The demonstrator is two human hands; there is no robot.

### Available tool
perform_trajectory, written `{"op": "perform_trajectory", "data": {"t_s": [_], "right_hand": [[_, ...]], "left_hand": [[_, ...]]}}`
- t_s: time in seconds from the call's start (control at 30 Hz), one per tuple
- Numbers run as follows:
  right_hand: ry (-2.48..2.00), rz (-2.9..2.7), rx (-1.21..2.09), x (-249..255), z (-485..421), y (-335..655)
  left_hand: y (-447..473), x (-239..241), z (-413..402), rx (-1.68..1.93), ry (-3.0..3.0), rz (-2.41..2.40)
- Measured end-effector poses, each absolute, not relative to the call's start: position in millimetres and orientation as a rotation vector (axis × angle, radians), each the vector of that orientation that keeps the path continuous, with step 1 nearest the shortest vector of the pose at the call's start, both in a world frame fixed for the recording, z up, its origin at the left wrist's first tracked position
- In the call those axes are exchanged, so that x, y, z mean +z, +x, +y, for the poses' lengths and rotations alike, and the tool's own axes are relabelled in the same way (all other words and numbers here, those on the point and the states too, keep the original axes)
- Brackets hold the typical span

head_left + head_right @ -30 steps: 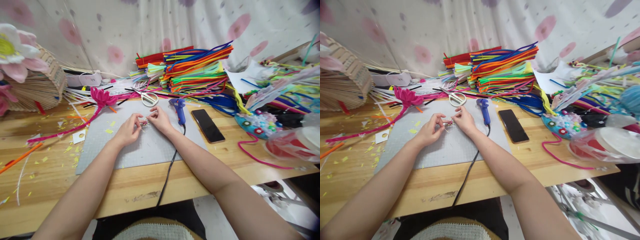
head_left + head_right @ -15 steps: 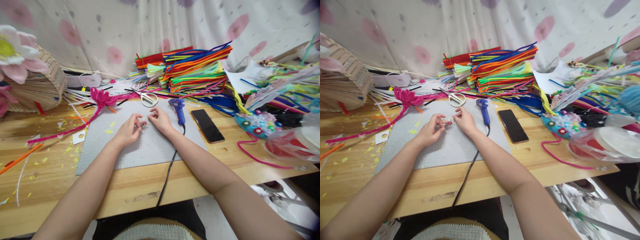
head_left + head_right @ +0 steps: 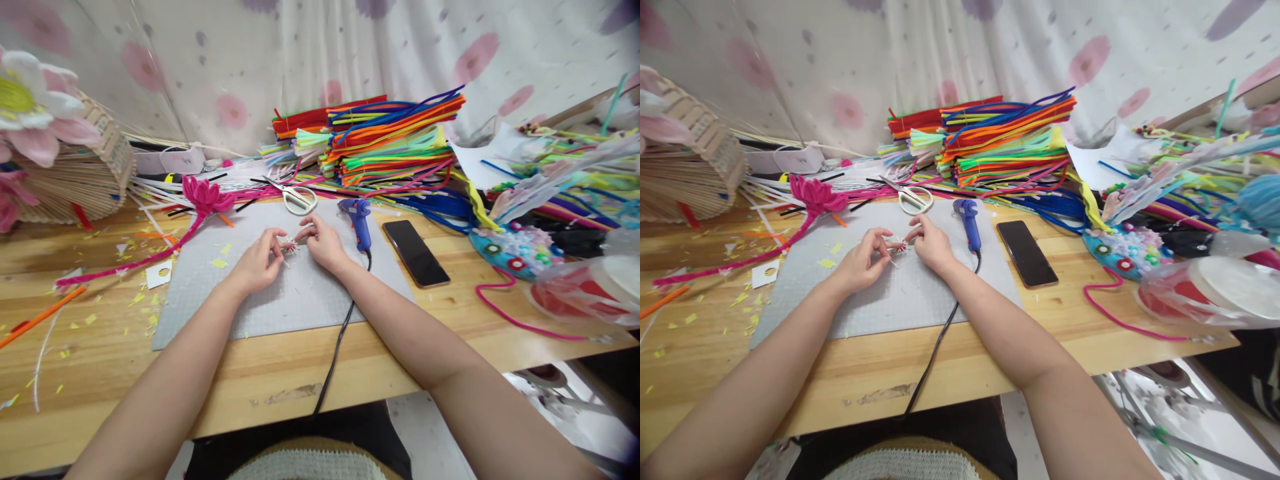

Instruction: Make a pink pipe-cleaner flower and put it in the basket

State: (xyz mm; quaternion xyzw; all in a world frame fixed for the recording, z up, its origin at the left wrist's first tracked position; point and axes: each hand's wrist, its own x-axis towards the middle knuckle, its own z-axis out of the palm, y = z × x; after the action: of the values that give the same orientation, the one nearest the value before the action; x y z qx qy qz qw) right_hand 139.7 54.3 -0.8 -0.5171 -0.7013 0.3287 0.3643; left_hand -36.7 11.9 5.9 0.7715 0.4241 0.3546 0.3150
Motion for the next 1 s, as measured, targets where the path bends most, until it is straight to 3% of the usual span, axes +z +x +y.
{"op": "perform_trajectory", "data": {"t_s": [1.0], "right_hand": [[-1.288,-1.788,0.840,-8.3,58.7,140.6]], "left_hand": [[-36.3,8.6,8.7,1.046,2.019,1.150]]}}
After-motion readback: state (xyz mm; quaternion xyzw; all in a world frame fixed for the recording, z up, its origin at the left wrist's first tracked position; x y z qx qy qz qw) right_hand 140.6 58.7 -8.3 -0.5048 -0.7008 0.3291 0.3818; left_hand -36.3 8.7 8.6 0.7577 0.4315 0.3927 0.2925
